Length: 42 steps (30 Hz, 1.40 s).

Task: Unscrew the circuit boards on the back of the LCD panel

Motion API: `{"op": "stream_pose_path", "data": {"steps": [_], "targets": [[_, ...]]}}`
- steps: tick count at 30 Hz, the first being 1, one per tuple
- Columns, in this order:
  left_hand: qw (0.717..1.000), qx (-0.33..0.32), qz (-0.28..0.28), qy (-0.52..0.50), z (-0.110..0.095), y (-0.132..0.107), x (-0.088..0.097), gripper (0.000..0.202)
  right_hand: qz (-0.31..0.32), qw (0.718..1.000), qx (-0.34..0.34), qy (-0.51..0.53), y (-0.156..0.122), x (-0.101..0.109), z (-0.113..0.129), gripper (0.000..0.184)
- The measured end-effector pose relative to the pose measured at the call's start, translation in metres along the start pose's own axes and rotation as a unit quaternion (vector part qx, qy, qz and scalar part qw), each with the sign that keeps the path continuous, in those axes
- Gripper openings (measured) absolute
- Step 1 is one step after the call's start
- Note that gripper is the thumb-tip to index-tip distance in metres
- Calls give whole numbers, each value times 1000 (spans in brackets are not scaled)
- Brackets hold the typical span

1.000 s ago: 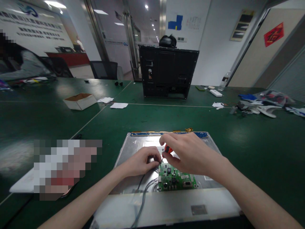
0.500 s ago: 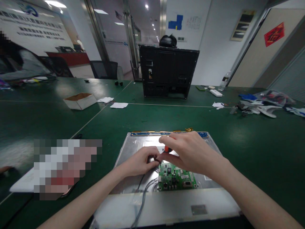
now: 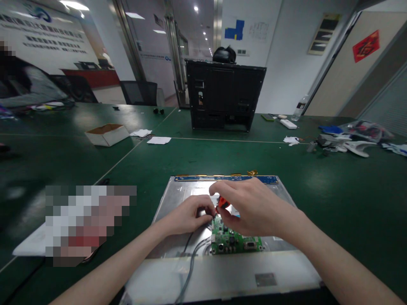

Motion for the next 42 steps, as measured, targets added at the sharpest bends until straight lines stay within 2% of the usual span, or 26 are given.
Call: {"op": "stream_pose_path", "data": {"steps": [5,11,17,22,27,31,38,42], "targets": [[1000,-11,3,5,-1,2,0,10,-5,1000,8,-21,-1,2,0,13],[1000,-15,2,13,-4,2,0,6,-19,998,-11,-55,0,4,-4,22],[1000,-15,1,2,-2,0,0,6,-17,999,-8,-49,0,2,-3,8],[1000,-8,1,-8,-3,0,1,5,-7,1000,-18,-21,1,1,-1,17],[1000,-11,-2,5,-6,0,2,5,-2,999,-18,-29,0,1,-2,9],[1000,-3,6,21,-4,1,1,6,-1,999,-29,-44,-1,1,-6,22],[1000,-9,4,3,-2,0,0,8,4,999,-37,-40,1,0,-4,10],[1000,-10,2,-2,0,0,-1,5,-12,999,-24,-24,2,1,-2,14]]}}
Point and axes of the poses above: each hand's wrist, its own y-axis towards the middle knuckle, its own x-axis out of the back of the hand, z = x × y, the point moved 7 cm from there along y, towards the middle knuckle, and after that the axes turned 13 degrees about x, right-handed, at the moved point
